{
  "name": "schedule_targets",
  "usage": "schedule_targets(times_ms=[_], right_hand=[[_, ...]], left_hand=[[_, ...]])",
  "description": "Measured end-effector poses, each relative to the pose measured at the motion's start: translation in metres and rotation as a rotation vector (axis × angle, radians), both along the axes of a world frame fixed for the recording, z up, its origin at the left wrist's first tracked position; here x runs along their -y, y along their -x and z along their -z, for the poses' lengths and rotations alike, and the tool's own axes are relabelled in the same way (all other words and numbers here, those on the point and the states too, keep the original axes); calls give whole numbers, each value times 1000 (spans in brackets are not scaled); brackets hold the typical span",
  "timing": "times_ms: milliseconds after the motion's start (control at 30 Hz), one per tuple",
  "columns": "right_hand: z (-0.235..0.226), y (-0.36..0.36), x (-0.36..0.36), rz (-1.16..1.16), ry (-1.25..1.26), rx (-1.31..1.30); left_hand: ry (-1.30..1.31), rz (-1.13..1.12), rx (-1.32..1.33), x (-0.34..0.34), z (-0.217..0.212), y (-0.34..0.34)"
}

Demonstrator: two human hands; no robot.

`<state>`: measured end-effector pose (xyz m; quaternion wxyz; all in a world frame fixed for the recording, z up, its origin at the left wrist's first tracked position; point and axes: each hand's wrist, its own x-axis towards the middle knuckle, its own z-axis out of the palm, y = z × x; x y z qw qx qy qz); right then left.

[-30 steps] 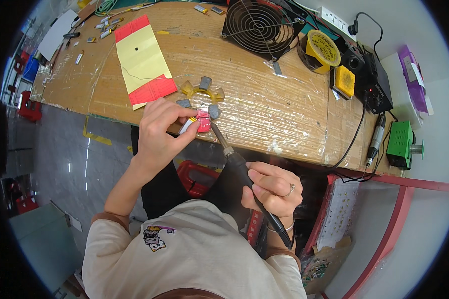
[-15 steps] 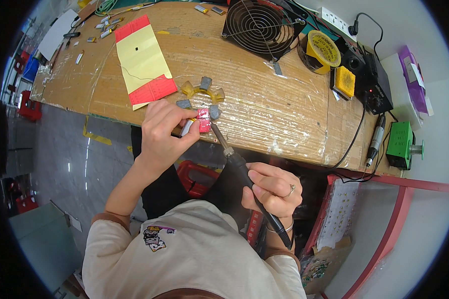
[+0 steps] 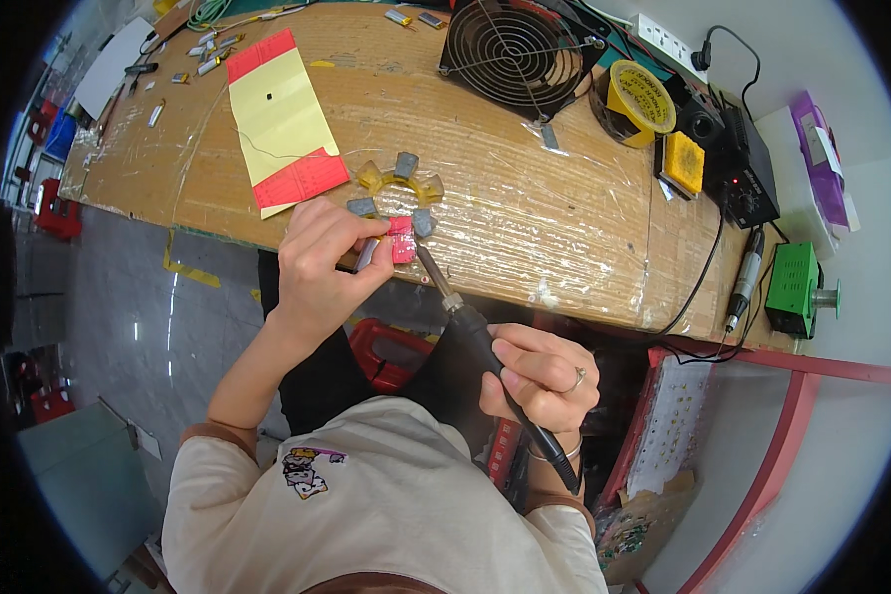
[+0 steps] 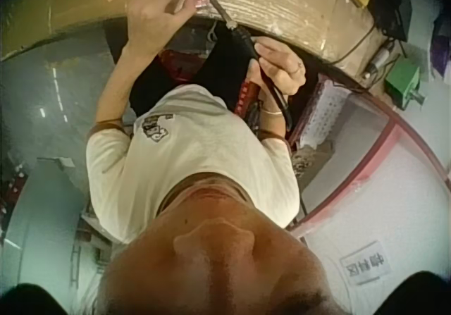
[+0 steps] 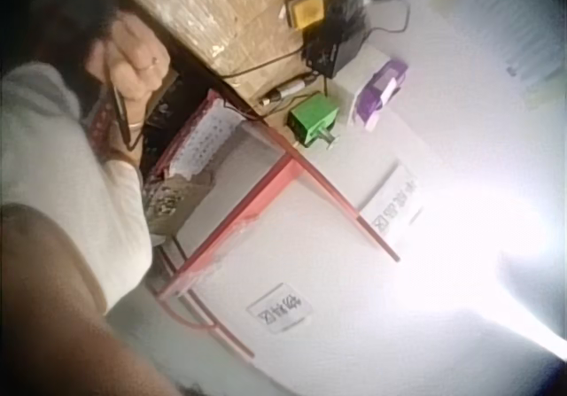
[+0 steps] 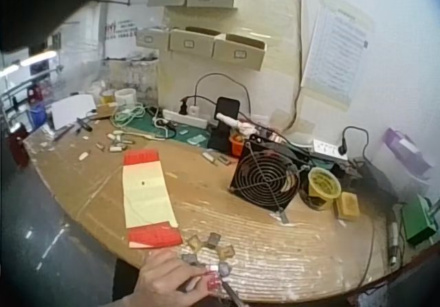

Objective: The person prepares small electronic components by applying adhesive tape and then uses a soldering iron to heat and solder them. The person handles the components one by one, applying heat to specific points while holding them steady on a workbench.

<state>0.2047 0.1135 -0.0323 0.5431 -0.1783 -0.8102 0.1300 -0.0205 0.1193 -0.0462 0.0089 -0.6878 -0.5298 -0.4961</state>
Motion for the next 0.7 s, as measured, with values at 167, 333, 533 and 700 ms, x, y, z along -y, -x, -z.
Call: schedule_targets(times_ms=[167, 333, 533, 700], right_hand=[[0, -7, 2, 21, -29, -140], [3, -17, -4, 299, -7, -249], [-3, -42, -19, 562, -14, -462], [-22, -82, -42, 938, -27, -343]], left_hand=[[21, -4, 17, 1, -1, 0], [51, -3, 70, 2, 0, 0], [44, -28, 23, 2, -1, -3], [31, -29, 17, 2, -3, -8]])
